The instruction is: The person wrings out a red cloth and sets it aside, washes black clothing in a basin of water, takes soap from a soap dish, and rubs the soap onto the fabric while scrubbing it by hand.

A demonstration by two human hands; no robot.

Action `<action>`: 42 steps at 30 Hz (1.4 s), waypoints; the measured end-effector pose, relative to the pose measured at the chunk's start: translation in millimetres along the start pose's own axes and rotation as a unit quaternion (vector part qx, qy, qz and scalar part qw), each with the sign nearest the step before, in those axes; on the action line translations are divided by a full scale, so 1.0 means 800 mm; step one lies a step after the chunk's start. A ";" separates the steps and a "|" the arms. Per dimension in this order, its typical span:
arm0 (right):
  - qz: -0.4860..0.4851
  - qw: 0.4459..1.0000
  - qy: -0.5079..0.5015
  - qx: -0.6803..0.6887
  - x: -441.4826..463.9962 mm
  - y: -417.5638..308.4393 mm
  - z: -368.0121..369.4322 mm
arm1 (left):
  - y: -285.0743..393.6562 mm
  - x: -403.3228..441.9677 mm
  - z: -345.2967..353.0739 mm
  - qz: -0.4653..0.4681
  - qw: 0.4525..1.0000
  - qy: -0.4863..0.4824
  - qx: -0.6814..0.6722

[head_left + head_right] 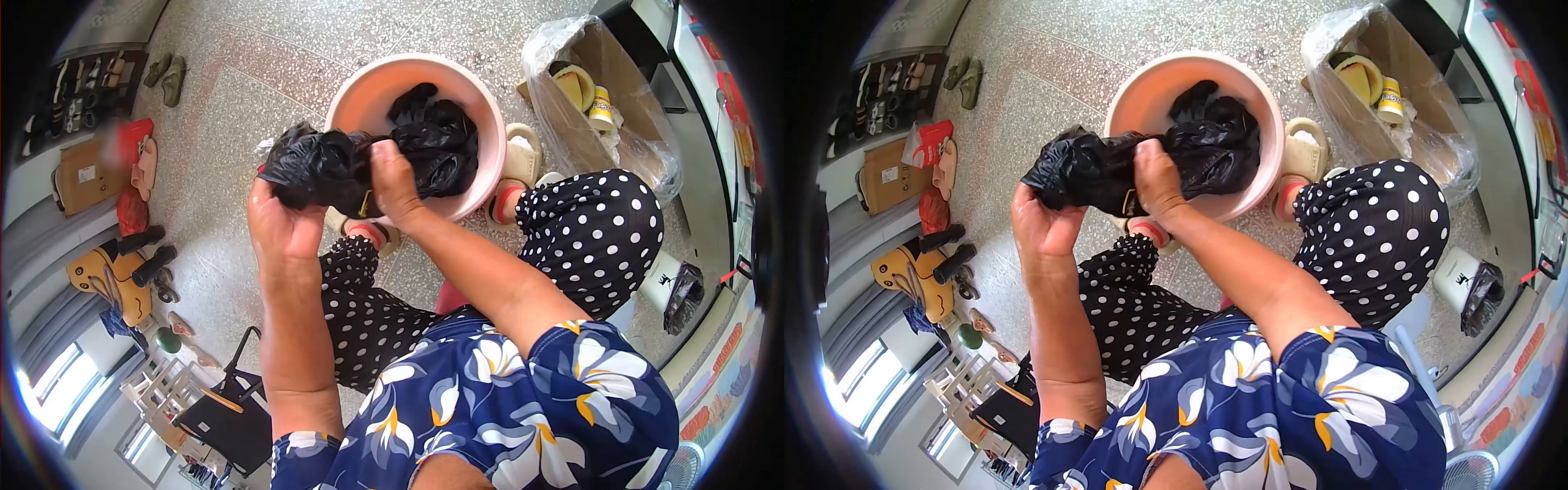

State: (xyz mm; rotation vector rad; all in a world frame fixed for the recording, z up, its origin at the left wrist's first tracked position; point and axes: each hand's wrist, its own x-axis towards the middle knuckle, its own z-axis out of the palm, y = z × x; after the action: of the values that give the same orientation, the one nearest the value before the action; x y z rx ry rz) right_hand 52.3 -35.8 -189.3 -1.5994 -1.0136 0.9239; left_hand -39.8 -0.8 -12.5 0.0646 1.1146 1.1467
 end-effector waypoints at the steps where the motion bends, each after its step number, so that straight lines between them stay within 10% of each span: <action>1: 0.018 0.997 -0.053 -0.044 -0.006 -0.003 0.006 | -0.002 -0.004 0.006 -0.004 1.000 -0.016 -0.004; 9: 0.094 0.884 -0.265 -0.373 -0.009 0.117 -0.064 | 0.018 -0.015 -0.025 -0.001 0.996 -0.044 -0.077; 13: 0.134 0.889 -0.213 -0.383 0.004 0.149 -0.082 | 0.013 -0.012 -0.029 -0.036 0.996 -0.042 -0.065; 16: 0.135 0.932 -0.157 -0.299 0.007 0.167 -0.073 | 0.025 -0.022 -0.026 -0.009 0.997 -0.041 -0.064; 18: 0.495 0.837 -0.176 0.153 0.024 0.131 -0.090 | 0.029 -0.023 -0.025 -0.004 0.995 -0.064 -0.076; 22: 0.543 0.655 -0.141 0.506 0.014 0.124 -0.111 | 0.015 -0.023 -0.026 -0.014 0.997 -0.048 -0.050; 27: 0.548 0.627 -0.091 0.546 -0.002 0.109 -0.103 | 0.015 -0.020 -0.027 -0.008 0.997 -0.058 -0.055; 36: 0.430 0.819 -0.093 0.369 -0.008 0.033 -0.052 | 0.011 -0.031 -0.021 -0.022 0.992 -0.088 -0.087; 39: 0.196 0.971 -0.094 0.101 -0.011 0.021 -0.024 | 0.008 -0.036 -0.019 -0.025 0.992 -0.097 -0.073; 42: 0.036 0.991 -0.127 -0.029 -0.012 0.010 -0.015 | 0.007 -0.041 -0.018 -0.023 0.996 -0.063 -0.059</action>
State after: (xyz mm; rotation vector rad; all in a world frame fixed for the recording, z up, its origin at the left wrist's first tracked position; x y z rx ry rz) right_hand 61.7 -49.8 -193.3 -1.6022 -1.1723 1.1790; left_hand -53.1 -29.6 5.4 0.0180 0.9315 1.1489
